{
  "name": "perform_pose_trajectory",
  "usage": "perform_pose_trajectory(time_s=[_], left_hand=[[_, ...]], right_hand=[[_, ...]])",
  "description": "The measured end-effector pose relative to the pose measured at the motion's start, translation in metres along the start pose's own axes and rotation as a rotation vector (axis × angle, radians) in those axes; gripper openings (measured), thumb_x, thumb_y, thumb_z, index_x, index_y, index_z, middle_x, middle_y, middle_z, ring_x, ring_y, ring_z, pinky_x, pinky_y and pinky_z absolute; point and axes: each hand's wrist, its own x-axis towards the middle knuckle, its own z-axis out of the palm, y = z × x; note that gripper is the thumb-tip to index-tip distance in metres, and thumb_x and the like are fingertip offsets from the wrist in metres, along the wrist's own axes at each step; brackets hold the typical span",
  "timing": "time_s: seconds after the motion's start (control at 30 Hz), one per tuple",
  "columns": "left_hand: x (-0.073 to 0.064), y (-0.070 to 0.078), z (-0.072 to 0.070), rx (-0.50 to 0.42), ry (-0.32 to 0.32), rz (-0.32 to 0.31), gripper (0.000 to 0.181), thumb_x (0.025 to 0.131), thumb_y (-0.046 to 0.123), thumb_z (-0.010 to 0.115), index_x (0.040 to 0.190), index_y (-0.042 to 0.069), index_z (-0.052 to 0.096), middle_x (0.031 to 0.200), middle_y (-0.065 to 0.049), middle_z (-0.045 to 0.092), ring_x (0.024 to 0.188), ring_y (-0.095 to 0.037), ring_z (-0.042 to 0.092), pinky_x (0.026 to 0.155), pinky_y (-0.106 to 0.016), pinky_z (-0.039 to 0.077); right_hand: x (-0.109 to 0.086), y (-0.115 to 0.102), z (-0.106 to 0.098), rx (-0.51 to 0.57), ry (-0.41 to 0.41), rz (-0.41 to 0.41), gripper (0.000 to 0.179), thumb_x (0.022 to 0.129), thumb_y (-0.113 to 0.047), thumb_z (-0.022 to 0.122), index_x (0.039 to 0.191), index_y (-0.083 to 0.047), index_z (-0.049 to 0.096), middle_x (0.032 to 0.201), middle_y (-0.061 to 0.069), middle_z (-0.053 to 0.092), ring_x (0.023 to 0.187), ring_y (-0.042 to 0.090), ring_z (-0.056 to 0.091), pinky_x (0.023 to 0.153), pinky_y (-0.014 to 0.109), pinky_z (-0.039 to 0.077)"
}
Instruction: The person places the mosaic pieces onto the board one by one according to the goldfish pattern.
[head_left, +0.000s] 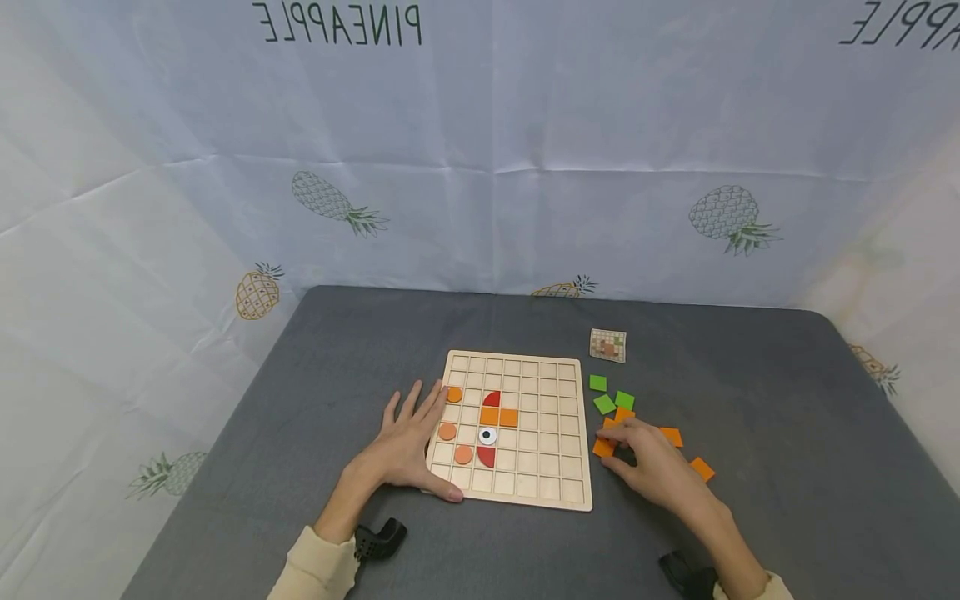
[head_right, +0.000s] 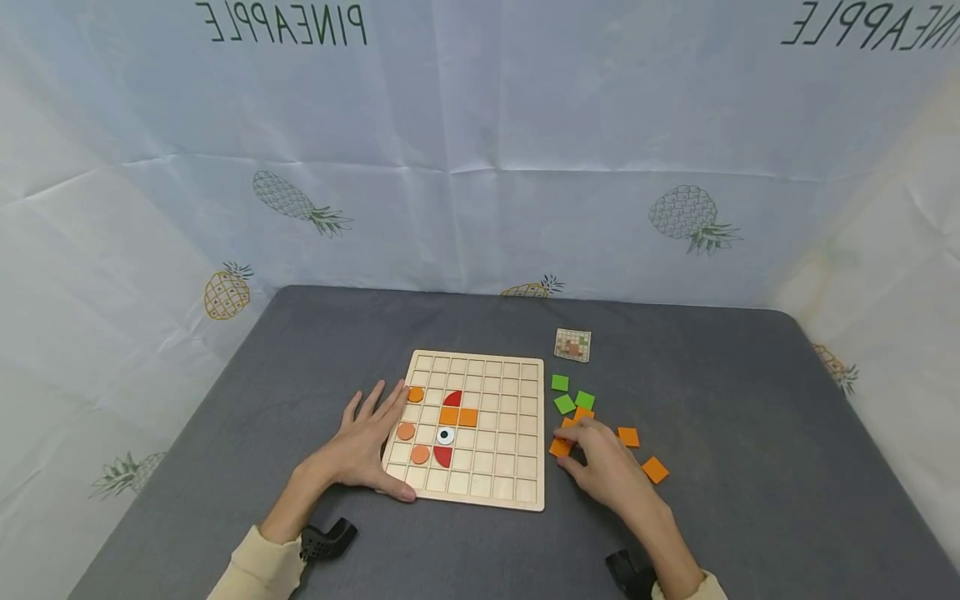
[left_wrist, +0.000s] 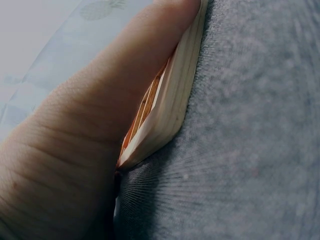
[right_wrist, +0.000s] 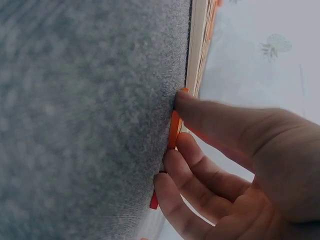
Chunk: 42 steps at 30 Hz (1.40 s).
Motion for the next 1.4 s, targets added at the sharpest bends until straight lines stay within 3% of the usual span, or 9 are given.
perform_pose_trajectory(time_s=[0.37,0.57,0.87,1.1,1.4], left_hand=[[-0.0002,0.001,-0.0003,-0.024,0.017,0.007,0.157,0.06,0.067,0.097,0.175,0.003,0.011,0.184,-0.017,0.007,0.17,-0.052,-0.001,0.131,-0.076,-0.003],[-0.0008,0.0017,-0.0006,-0.022,0.022,0.01,0.157,0.061,0.068,0.096,0.174,0.003,0.01,0.184,-0.017,0.007,0.17,-0.052,-0.001,0.131,-0.076,-0.002],[-0.0015,0.0004,0.0012,-0.032,0.042,0.029,0.156,0.061,0.069,0.096,0.174,0.002,0.011,0.184,-0.019,0.008,0.169,-0.054,0.002,0.129,-0.077,-0.001],[-0.0004,0.0017,0.0012,-0.024,0.027,0.009,0.157,0.061,0.069,0.096,0.174,0.003,0.01,0.184,-0.017,0.007,0.17,-0.051,-0.001,0.131,-0.076,-0.003],[0.0,0.0022,0.001,-0.024,0.027,0.01,0.157,0.061,0.069,0.095,0.174,0.002,0.01,0.184,-0.017,0.007,0.17,-0.051,-0.002,0.131,-0.076,-0.003]], right_hand=[[-0.0011,0.0004,0.0005,-0.006,-0.017,0.011,0.038,0.09,-0.013,0.088,0.124,0.0,0.081,0.104,0.004,0.07,0.085,0.01,0.055,0.071,0.027,0.05],[0.0007,-0.0009,0.0005,0.004,-0.023,0.021,0.035,0.089,-0.012,0.089,0.122,-0.001,0.082,0.102,0.003,0.072,0.086,0.01,0.057,0.072,0.027,0.052],[-0.0002,-0.0073,0.0053,-0.117,-0.015,-0.021,0.028,0.091,-0.008,0.086,0.119,-0.003,0.081,0.1,0.003,0.068,0.085,0.011,0.055,0.075,0.033,0.054],[-0.0016,-0.0062,0.0072,-0.114,0.009,-0.057,0.024,0.092,-0.005,0.085,0.115,-0.004,0.08,0.095,0.001,0.065,0.079,0.008,0.046,0.069,0.027,0.046],[-0.0005,-0.0042,0.0061,-0.129,0.03,-0.066,0.024,0.093,-0.004,0.083,0.116,0.0,0.079,0.097,0.004,0.066,0.079,0.007,0.049,0.068,0.028,0.05]])
